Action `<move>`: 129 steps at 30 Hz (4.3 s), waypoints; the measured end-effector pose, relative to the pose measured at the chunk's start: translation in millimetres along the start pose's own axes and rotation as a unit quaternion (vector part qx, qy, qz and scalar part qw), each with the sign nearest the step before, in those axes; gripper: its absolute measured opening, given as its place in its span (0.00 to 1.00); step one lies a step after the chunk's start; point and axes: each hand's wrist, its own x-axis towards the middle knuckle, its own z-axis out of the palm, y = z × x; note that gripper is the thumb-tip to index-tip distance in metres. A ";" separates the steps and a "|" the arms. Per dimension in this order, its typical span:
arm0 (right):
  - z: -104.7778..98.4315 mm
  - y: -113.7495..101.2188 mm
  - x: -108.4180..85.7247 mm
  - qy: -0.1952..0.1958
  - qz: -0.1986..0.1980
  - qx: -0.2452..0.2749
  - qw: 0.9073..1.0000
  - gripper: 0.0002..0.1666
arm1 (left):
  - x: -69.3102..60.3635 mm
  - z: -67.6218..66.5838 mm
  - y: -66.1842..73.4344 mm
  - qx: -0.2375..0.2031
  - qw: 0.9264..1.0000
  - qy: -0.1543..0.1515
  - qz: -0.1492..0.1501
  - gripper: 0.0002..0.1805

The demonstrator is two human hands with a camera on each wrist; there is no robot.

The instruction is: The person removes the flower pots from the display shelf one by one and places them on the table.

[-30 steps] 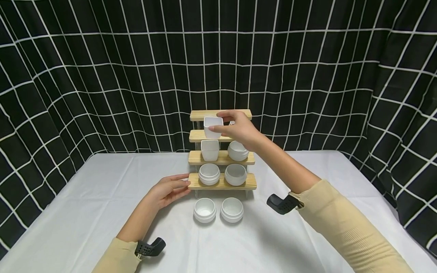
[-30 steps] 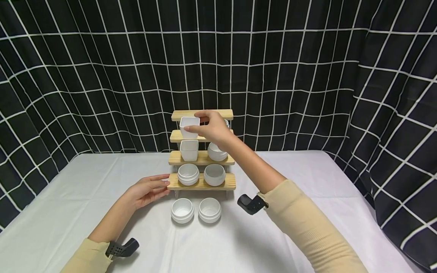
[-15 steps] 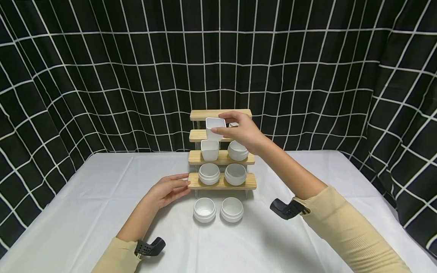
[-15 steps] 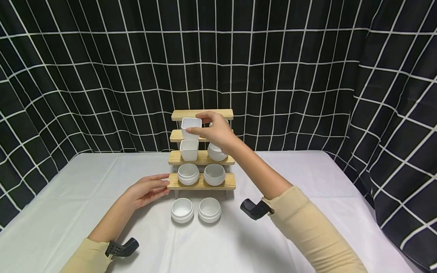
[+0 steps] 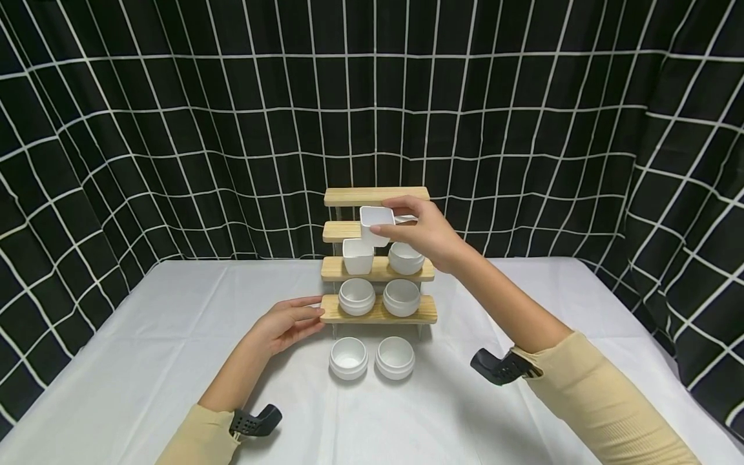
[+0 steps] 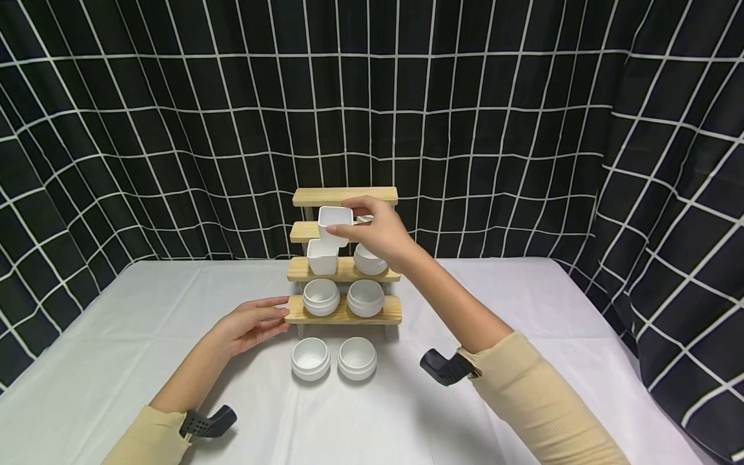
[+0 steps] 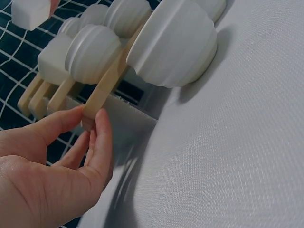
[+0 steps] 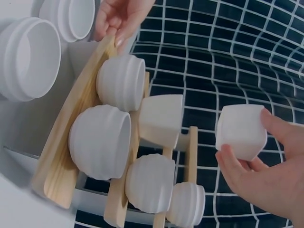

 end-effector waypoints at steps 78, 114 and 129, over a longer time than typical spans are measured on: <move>-29.7 46.8 -72.9 0.005 -0.007 0.025 1.000 0.38 | 0.5 -1.0 -0.4 -0.001 1.000 0.007 -0.001 0.30; -38.5 79.1 -97.5 0.008 0.011 0.010 1.000 0.38 | 2.2 0.8 0.2 0.006 1.000 0.024 -0.005 0.30; -37.9 92.9 -105.4 -0.003 0.024 0.029 0.999 0.38 | 2.2 1.0 0.6 0.006 1.000 0.019 -0.003 0.31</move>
